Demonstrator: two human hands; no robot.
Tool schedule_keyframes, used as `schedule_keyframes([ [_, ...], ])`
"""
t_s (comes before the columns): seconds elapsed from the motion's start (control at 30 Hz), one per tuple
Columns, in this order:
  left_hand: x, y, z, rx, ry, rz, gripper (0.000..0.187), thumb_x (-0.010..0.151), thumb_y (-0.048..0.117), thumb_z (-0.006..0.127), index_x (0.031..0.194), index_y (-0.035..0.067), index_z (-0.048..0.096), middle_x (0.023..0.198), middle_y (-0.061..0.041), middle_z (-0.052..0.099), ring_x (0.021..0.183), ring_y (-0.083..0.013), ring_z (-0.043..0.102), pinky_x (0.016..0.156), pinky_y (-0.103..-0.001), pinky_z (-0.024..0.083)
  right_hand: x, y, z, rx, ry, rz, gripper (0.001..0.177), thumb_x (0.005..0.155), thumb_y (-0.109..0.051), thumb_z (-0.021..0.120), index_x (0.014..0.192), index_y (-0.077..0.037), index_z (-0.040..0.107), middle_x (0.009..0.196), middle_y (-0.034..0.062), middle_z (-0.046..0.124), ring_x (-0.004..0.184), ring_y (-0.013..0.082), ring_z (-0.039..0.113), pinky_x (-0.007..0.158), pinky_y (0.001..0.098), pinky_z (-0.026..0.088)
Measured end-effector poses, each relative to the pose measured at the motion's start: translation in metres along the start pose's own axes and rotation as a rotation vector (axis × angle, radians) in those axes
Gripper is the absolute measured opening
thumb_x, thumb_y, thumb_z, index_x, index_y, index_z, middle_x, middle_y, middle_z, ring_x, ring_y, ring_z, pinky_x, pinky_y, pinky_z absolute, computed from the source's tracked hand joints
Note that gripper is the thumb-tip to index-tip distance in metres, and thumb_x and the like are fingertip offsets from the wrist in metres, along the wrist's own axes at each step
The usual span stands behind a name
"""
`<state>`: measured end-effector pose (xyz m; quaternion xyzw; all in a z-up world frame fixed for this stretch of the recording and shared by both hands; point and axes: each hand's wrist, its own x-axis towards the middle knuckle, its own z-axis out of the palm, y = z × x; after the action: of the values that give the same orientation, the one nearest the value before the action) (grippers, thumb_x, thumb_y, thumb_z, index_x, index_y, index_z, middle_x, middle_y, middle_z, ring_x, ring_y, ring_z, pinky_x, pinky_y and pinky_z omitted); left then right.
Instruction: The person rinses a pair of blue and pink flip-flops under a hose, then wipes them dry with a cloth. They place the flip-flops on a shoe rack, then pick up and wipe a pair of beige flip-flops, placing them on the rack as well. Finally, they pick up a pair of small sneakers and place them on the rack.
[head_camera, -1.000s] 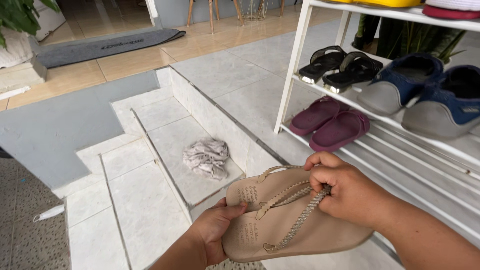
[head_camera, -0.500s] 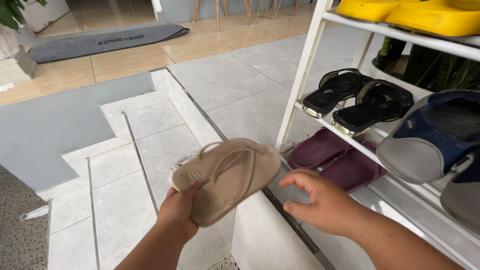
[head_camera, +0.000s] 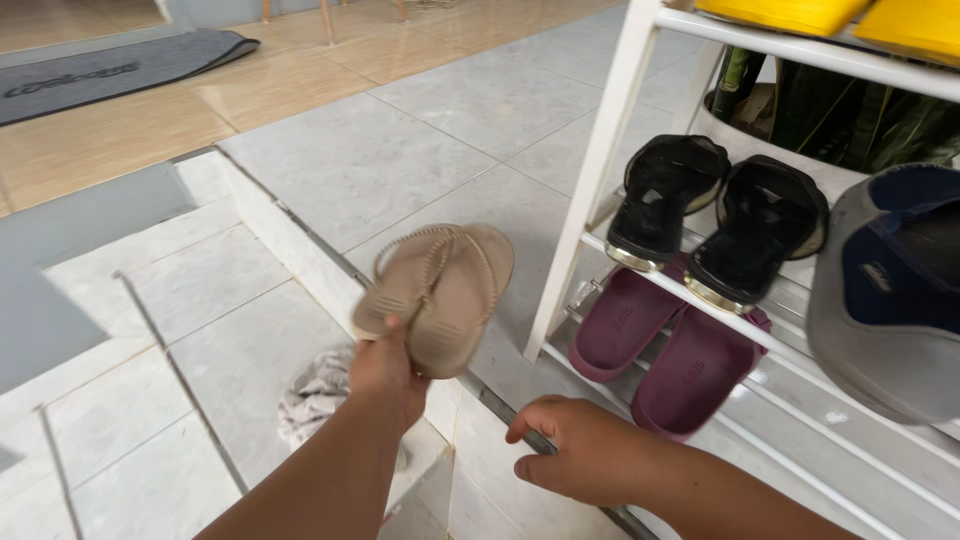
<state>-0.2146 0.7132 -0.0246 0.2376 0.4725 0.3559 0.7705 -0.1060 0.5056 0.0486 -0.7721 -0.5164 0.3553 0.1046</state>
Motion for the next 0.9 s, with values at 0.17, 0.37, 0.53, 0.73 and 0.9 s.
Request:
schedule_keyframes([
  [0.17, 0.059, 0.001, -0.010, 0.822, -0.069, -0.332, 0.083, 0.094, 0.041, 0.076, 0.159, 0.015, 0.031, 0.159, -0.014, 0.032, 0.145, -0.0338, 0.038, 0.110, -0.052, 0.037, 0.054, -0.009, 0.006, -0.008, 0.038, 0.095, 0.043, 0.088, -0.037, 0.067, 0.125, -0.017, 0.066, 0.137, 0.0015, 0.059, 0.128, 0.0210, 0.058, 0.106, 0.0348, 0.047],
  [0.37, 0.080, 0.028, -0.041, 0.872, 0.048, 0.019, 0.108, 0.072, -0.006, 0.071, 0.164, 0.023, 0.021, 0.143, -0.016, 0.055, 0.123, -0.0298, 0.064, 0.101, -0.045, 0.055, 0.132, -0.031, 0.021, 0.048, 0.320, 0.227, 0.056, 0.090, -0.045, 0.067, 0.136, -0.015, 0.057, 0.146, 0.0051, 0.050, 0.126, 0.0247, 0.060, 0.105, 0.0365, 0.050],
  [0.53, 0.081, 0.063, -0.031, 1.054, -0.161, 0.037, 0.084, 0.078, 0.022, 0.083, 0.152, 0.012, 0.042, 0.129, -0.020, 0.070, 0.115, -0.0304, 0.074, 0.099, -0.040, 0.059, 0.168, -0.056, 0.018, -0.066, 0.298, 0.432, 0.066, 0.088, -0.055, 0.073, 0.143, -0.025, 0.051, 0.153, 0.0090, 0.034, 0.137, 0.0374, 0.043, 0.110, 0.0440, 0.046],
  [0.73, 0.080, 0.058, -0.005, 1.650, -0.404, 0.320, 0.095, 0.072, 0.023, 0.087, 0.154, 0.029, 0.039, 0.160, -0.010, 0.020, 0.144, -0.0326, 0.035, 0.110, -0.039, 0.049, 0.181, -0.058, 0.021, 0.028, 0.348, 0.597, 0.079, 0.078, -0.042, 0.088, 0.141, -0.023, 0.045, 0.155, 0.0087, 0.025, 0.139, 0.0434, 0.038, 0.110, 0.0429, 0.048],
  [0.9, 0.067, 0.055, 0.022, 1.768, -0.401, 0.128, 0.107, 0.068, 0.044, 0.094, 0.152, 0.014, 0.034, 0.157, -0.015, 0.020, 0.145, -0.0347, 0.035, 0.111, -0.039, 0.049, 0.164, -0.046, 0.022, 0.294, 0.335, 0.671, 0.092, 0.071, -0.027, 0.086, 0.148, -0.019, 0.035, 0.153, 0.0085, 0.028, 0.133, 0.0352, 0.050, 0.108, 0.0386, 0.053],
])
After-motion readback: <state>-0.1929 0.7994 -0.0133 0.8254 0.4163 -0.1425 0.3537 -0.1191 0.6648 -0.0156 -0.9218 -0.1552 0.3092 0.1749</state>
